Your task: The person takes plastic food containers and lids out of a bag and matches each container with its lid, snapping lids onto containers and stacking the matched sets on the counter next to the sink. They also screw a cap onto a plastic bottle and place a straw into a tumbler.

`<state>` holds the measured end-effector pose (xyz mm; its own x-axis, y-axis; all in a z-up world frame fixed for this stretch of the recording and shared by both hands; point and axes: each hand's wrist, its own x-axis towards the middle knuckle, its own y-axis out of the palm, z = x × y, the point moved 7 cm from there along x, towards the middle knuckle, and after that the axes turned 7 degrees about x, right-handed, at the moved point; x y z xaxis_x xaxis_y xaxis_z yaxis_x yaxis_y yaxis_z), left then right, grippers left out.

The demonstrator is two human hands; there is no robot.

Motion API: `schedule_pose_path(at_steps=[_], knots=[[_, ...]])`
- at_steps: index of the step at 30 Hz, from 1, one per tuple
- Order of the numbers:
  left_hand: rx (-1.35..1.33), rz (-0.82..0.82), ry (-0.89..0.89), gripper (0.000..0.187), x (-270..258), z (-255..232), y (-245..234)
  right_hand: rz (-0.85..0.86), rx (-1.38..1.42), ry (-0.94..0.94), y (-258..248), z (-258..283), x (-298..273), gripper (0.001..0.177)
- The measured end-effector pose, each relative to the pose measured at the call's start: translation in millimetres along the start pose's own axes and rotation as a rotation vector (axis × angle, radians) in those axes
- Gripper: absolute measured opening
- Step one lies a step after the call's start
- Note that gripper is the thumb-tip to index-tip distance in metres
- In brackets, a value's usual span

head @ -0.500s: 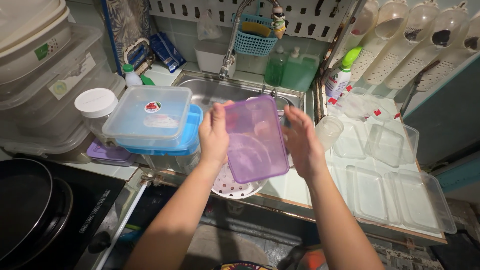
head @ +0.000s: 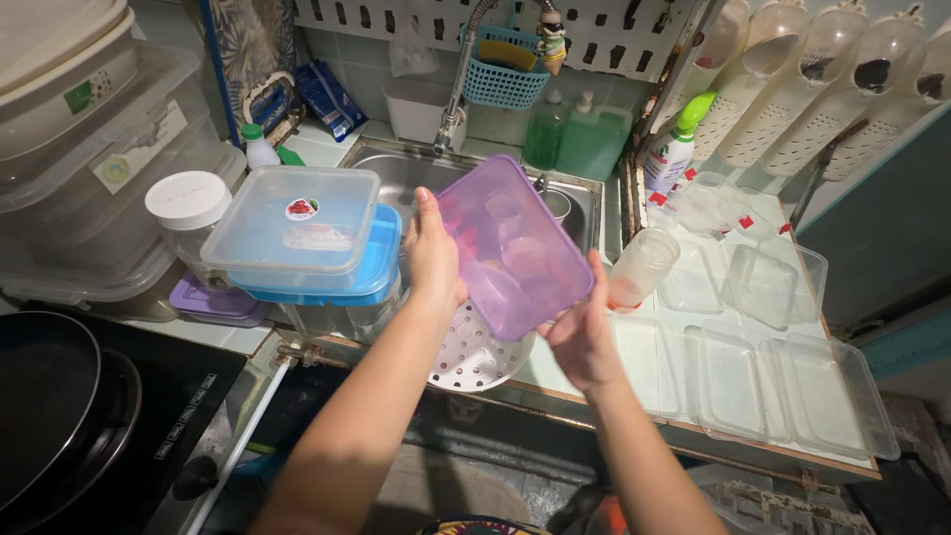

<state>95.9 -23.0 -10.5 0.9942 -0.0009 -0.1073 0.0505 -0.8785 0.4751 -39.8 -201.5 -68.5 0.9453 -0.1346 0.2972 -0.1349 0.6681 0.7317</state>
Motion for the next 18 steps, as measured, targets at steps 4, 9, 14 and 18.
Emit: schedule_pose_path(at_steps=[4,9,14,18], knots=[[-0.067,-0.074,-0.061,0.074,12,22,5,-0.075,-0.171,-0.088,32,-24,-9,0.113],[-0.111,-0.006,-0.040,0.070,22,44,2,-0.144,-0.233,-0.152,20,-11,-2,0.108],[0.110,0.396,-0.211,0.069,32,27,3,-0.071,-0.290,0.029,-21,39,1,0.101],[0.247,0.598,-0.205,0.088,17,6,27,0.047,-0.255,0.094,-31,55,1,0.107]])
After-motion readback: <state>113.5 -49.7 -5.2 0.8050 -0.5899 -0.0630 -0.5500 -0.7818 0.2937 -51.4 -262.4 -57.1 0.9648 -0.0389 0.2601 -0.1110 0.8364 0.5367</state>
